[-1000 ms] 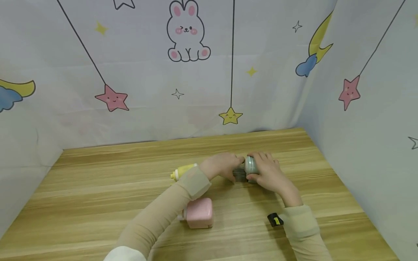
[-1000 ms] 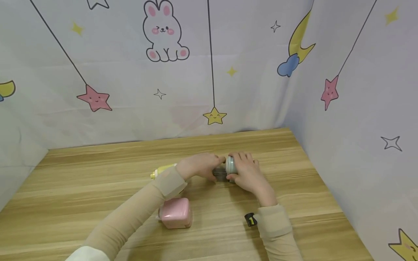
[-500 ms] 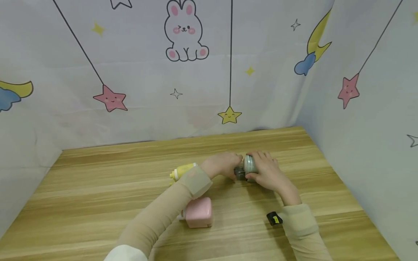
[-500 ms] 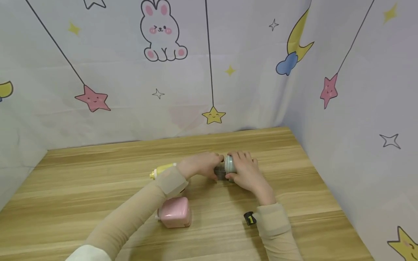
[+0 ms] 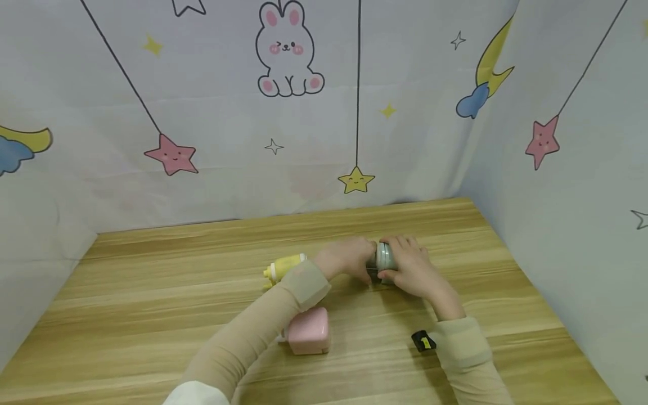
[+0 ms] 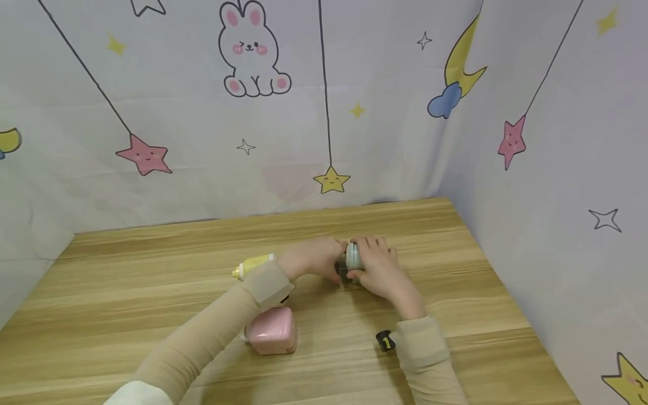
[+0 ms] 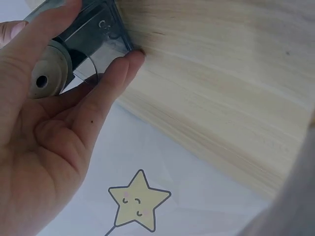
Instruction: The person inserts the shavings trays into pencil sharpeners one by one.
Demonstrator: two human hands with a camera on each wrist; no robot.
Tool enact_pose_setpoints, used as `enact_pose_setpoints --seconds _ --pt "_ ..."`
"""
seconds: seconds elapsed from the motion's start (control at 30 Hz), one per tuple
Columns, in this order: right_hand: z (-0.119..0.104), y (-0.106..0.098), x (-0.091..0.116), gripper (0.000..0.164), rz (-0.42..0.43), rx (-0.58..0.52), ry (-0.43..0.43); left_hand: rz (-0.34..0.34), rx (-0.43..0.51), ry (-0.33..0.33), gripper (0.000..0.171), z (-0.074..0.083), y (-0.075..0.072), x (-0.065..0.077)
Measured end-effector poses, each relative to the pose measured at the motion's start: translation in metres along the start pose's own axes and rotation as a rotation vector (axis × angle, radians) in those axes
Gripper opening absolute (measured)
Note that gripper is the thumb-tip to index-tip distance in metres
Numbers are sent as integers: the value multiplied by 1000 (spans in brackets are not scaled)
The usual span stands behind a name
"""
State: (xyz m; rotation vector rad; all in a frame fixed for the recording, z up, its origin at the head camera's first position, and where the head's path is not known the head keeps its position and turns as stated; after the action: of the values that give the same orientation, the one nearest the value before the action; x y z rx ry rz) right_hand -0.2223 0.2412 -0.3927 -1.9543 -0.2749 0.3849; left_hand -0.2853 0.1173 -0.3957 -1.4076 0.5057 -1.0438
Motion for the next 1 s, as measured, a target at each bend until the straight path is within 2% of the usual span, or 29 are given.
enact_pose_setpoints --seconds 0.3,0.4,0.6,1.0 --pt "-1 3 -1 63 7 10 -5 -9 42 -5 56 0 2 -1" --pt "0 3 -1 64 3 6 -2 -32 58 -33 57 0 2 1" --pt "3 4 1 64 10 10 -3 -34 112 -88 68 1 3 0" --pt "5 5 2 63 11 2 -17 -26 210 -85 61 6 3 -2"
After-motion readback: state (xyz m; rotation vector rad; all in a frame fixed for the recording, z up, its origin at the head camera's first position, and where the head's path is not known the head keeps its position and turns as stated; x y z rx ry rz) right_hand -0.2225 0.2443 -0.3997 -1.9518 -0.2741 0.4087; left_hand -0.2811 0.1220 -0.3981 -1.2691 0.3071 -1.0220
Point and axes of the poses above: each hand's wrist, its own x-axis away from the middle knuckle, its own y-axis out of the palm, z = x × y, the point moved 3 cm from there along -x, towards the middle knuckle, and after that the axes turned 6 degrees about -z, right-handed, at the moved point
